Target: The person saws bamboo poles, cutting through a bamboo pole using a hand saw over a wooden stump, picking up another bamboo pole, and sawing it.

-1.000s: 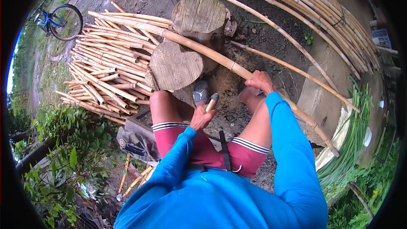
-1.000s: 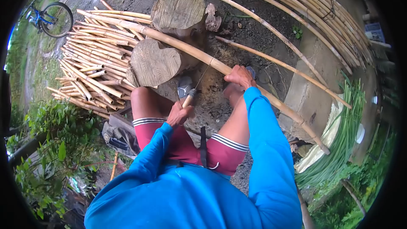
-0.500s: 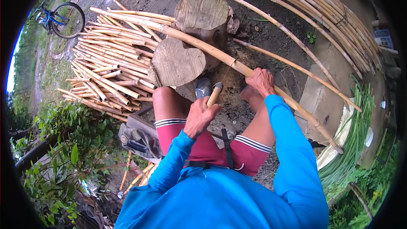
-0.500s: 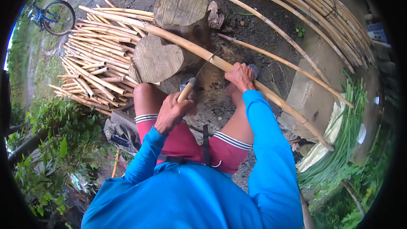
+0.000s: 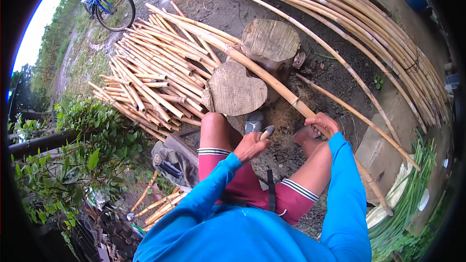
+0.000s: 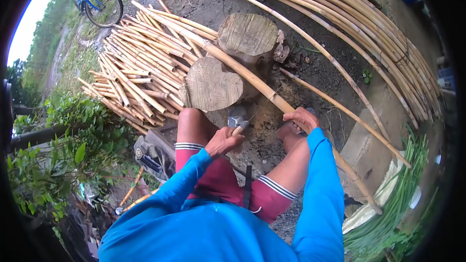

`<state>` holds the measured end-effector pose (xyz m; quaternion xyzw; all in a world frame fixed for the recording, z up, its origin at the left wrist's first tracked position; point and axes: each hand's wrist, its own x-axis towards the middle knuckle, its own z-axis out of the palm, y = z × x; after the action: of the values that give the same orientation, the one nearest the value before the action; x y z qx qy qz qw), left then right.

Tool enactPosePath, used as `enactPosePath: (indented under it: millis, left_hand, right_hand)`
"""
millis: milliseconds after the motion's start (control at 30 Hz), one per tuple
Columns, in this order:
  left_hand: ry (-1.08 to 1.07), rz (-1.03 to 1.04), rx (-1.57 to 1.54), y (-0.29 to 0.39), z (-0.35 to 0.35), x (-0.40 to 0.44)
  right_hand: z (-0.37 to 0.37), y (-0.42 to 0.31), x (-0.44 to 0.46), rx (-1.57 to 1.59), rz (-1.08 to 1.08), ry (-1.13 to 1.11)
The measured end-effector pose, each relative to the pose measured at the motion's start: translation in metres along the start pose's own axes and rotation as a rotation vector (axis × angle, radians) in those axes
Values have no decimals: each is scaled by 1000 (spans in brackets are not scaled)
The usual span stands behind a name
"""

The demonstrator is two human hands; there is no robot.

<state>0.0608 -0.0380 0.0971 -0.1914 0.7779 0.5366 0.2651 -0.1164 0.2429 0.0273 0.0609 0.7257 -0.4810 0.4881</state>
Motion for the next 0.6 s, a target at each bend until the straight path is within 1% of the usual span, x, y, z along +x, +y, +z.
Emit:
enactPosePath:
  millis: [33,67,100,133,167,233,267,300,333,367,433,467,500,600]
  left_hand:
    - [56,122,40,25,-3,-18]
    - [46,107,36,47,-6,-39]
    - [113,210,49,68,-13,-54]
    - [180,316,60,82,-18,-61]
    - [173,323,45,84,-23,-66]
    - [196,373,32,79,-30,-59]
    - [200,327,49,67,-31,-51]
    - [217,368,-16,56,-32,-44]
    - [219,347,-17,38,-33,-36]
    - [224,326,-17,20,-33,-28]
    - [237,285,-182,-4,-32,-24]
    - [236,262,-255,-22,-28,-19]
    - [221,262,-255,-24,-27,-22]
    - [163,33,-334,-22,-24,-28]
  right_hand:
    - [2,2,-2,-87,-36,56]
    - [2,19,2,-46,-169,64]
    - [-1,35,6,-4,-309,80]
    - [1,8,-10,-92,-140,15]
    - [-1,36,-7,-262,-889,32]
    - [1,36,-8,-233,-858,111]
    - [-4,24,3,-438,-470,92]
    - [-5,11,12,-617,-70,65]
    - [8,-6,-6,-652,-26,211]
    - [16,-4,-7,-649,-10,228]
    - [29,1,-8,-867,-140,607]
    - [31,0,-11,-866,-156,638]
    - [35,-4,-15,-863,-142,644]
    - [39,-5,-15,-825,-190,756]
